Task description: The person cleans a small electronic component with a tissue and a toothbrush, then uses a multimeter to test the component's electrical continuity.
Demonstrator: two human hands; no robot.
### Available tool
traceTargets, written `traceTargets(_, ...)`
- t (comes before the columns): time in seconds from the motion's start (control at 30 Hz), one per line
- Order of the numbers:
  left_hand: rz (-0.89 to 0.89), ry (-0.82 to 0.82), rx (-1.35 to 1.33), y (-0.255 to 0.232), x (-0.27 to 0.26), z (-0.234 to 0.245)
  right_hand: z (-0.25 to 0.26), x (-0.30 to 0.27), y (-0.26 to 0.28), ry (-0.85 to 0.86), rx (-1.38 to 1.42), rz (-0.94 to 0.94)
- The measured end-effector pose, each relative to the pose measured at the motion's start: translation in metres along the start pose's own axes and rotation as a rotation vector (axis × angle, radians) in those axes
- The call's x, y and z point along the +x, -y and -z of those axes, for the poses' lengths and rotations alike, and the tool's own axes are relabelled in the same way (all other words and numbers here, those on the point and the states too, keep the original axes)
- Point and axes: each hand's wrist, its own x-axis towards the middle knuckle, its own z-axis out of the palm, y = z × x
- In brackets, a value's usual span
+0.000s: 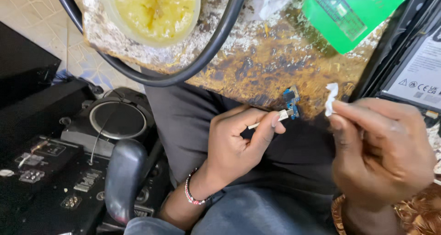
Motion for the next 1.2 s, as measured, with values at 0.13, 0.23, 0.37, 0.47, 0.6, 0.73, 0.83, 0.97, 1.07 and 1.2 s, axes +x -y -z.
traceTargets(0.13,-0.011,0.011,-0.005,0.000,0.004,0.000,-0.017,-0.010,-0.007,0.066,-0.043,0.132)
traceTargets(0.23,0.009,0.005,0.015,-0.001,-0.001,-0.001,-0.019,-0.010,-0.009,0.056,-0.063,0.266)
traceTargets(0.37,-0.014,-0.016,0.015,-0.005,-0.003,-0.002,-0.003,-0.003,-0.007,0.068,0.108,0.083)
traceTargets(0.47,-0.039,-0.009,-0.036,-0.004,-0.005,0.002,-0.004,-0.017,-0.007,-0.117,0.261,-0.094)
traceTargets(0.6,-0.078,-0.050,-0.055,-0.005,-0.005,0.000,-0.012,-0.038,-0.018,-0.369,0.328,-0.169)
traceTargets(0.73,-0.046,-0.052,-0.003,0.001,-0.003,-0.003,-0.003,-0.014,-0.001,-0.092,0.048,-0.001)
traceTargets(0.83,0.028,-0.039,-0.036,0.001,-0.002,-0.003,-0.011,-0.005,-0.002,0.037,0.004,0.178)
traceTargets(0.97,0.040,-0.049,-0.033,-0.001,-0.004,-0.002,-0.019,-0.002,-0.004,0.093,-0.027,0.257)
traceTargets(1.07,0.024,-0.064,-0.029,-0.001,-0.004,-0.004,-0.011,0.002,-0.003,0.090,-0.063,0.273)
traceTargets(1.2,0.040,-0.090,-0.059,-0.004,-0.007,-0.002,-0.017,-0.004,-0.007,0.093,-0.087,0.264)
